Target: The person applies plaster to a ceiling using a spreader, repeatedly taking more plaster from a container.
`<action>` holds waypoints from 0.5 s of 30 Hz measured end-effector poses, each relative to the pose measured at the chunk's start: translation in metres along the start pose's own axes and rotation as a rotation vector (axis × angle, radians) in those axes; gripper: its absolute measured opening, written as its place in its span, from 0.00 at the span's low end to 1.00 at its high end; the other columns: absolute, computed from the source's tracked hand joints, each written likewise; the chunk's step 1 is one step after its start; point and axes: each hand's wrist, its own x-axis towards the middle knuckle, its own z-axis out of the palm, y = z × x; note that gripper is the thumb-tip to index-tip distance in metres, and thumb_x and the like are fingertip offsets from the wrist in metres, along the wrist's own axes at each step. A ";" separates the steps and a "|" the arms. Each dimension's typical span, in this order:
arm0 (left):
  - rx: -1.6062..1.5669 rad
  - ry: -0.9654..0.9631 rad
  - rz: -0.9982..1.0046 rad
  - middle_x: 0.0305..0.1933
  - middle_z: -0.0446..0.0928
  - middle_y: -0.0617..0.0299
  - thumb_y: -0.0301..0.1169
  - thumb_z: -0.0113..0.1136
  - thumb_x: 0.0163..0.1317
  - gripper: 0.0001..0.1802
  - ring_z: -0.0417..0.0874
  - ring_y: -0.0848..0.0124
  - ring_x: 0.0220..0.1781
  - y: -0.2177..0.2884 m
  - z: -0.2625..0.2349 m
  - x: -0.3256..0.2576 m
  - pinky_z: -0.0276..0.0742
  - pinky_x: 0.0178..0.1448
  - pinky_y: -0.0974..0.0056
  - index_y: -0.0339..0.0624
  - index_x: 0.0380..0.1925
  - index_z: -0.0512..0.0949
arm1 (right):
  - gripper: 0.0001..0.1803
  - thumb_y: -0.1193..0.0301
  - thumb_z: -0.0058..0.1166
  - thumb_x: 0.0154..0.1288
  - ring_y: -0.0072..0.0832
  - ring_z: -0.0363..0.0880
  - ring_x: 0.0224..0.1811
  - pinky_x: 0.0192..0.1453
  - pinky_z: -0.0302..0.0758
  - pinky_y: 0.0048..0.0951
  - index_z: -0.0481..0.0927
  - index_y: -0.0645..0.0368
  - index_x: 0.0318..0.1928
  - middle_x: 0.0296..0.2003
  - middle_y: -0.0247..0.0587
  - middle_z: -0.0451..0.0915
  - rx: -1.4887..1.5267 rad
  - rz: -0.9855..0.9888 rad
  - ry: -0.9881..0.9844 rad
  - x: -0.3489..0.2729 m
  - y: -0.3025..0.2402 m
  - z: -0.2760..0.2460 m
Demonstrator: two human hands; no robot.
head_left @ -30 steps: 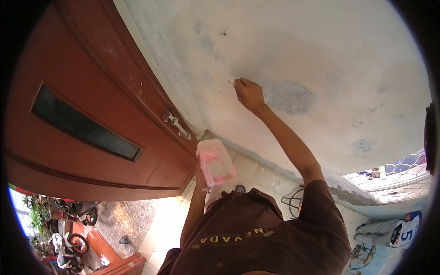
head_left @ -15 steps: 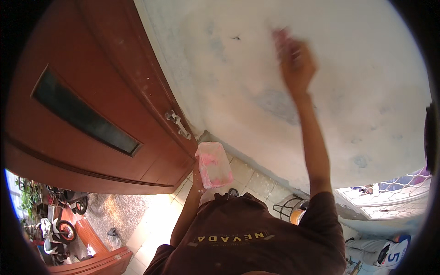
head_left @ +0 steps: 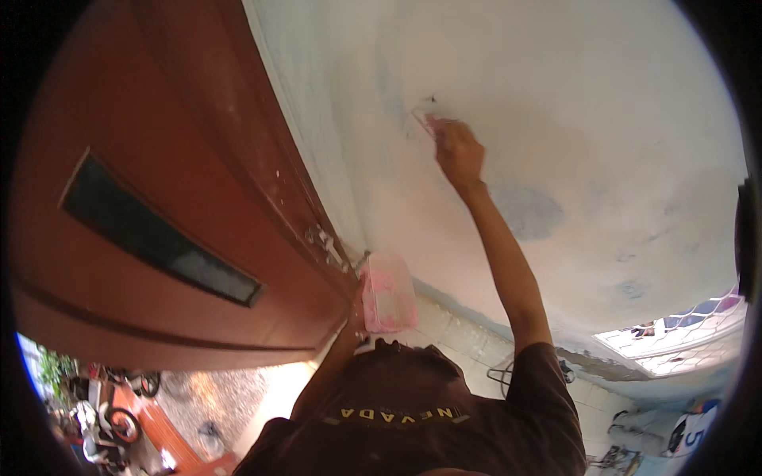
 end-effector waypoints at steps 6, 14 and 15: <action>0.226 0.272 -0.082 0.45 0.78 0.65 0.48 0.54 0.73 0.13 0.82 0.69 0.47 0.041 0.070 0.021 0.79 0.47 0.57 0.56 0.47 0.74 | 0.12 0.68 0.70 0.68 0.23 0.84 0.29 0.35 0.81 0.26 0.86 0.64 0.43 0.34 0.41 0.87 -0.199 0.085 0.515 0.127 0.050 -0.143; 0.310 0.327 -0.096 0.54 0.79 0.63 0.57 0.50 0.76 0.27 0.82 0.64 0.55 0.076 0.011 0.014 0.82 0.57 0.51 0.50 0.62 0.72 | 0.05 0.75 0.62 0.71 0.28 0.88 0.36 0.39 0.81 0.29 0.84 0.62 0.44 0.35 0.43 0.88 0.213 0.310 0.186 0.028 -0.041 -0.063; 0.405 0.325 -0.079 0.56 0.78 0.61 0.59 0.50 0.75 0.30 0.82 0.63 0.57 0.077 0.015 0.014 0.82 0.59 0.50 0.50 0.65 0.71 | 0.06 0.75 0.62 0.71 0.33 0.89 0.38 0.41 0.82 0.31 0.83 0.60 0.46 0.38 0.46 0.88 0.150 0.329 0.102 0.000 -0.042 -0.036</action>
